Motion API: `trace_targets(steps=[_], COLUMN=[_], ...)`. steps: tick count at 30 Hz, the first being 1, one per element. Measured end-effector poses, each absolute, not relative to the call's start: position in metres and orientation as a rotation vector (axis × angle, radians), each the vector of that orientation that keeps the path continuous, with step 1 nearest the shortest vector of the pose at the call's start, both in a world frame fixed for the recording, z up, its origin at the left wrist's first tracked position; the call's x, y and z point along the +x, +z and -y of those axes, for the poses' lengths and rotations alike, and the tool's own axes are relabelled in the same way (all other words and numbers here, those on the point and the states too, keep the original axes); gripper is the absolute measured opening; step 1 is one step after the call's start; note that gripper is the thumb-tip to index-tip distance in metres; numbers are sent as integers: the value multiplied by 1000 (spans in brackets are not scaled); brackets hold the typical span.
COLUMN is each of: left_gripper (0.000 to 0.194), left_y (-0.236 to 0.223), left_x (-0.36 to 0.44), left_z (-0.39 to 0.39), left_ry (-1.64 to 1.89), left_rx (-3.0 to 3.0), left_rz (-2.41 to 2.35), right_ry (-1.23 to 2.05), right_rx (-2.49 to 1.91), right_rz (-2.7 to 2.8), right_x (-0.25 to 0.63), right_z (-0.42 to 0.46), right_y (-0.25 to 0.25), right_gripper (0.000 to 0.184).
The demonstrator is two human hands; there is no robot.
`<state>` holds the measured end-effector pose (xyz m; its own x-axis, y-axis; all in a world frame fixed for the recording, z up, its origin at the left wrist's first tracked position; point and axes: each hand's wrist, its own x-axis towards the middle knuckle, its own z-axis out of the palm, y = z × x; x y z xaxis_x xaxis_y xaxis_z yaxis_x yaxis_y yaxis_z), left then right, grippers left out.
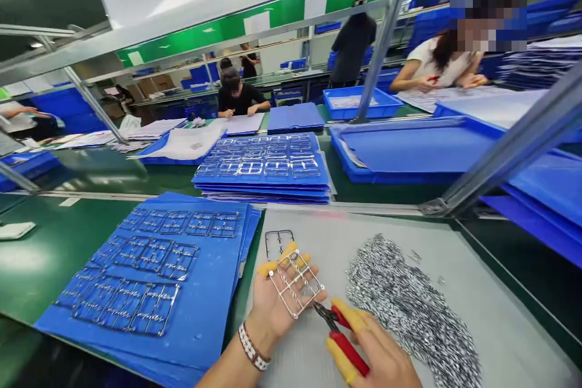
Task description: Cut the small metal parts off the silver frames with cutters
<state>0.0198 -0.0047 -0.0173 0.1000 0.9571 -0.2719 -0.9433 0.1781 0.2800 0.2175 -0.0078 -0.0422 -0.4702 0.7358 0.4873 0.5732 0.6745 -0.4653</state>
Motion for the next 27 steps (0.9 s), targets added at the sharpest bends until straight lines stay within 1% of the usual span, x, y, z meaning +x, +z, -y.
trace_targets(steps=[5, 12, 18, 21, 27], left_gripper=[48, 49, 45, 45, 47], left_y=[-34, -36, -39, -40, -43], left_x=[34, 32, 34, 34, 32], left_z=[-3, -4, -2, -1, 3], left_ry=[1449, 1504, 1501, 1511, 1528], left_rx=[-25, 13, 72, 119, 285], left_rz=[-569, -616, -661, -705, -859], right_ry=[157, 159, 154, 134, 30], right_rx=[-1113, -1286, -1327, -1335, -1358], right_rz=[2320, 2533, 2559, 2563, 2603], right_x=[187, 162, 156, 155, 153], right_z=[-3, -13, -11, -10, -7], right_y=[-12, -2, 4, 6, 14], right_gripper=[32, 20, 22, 25, 23])
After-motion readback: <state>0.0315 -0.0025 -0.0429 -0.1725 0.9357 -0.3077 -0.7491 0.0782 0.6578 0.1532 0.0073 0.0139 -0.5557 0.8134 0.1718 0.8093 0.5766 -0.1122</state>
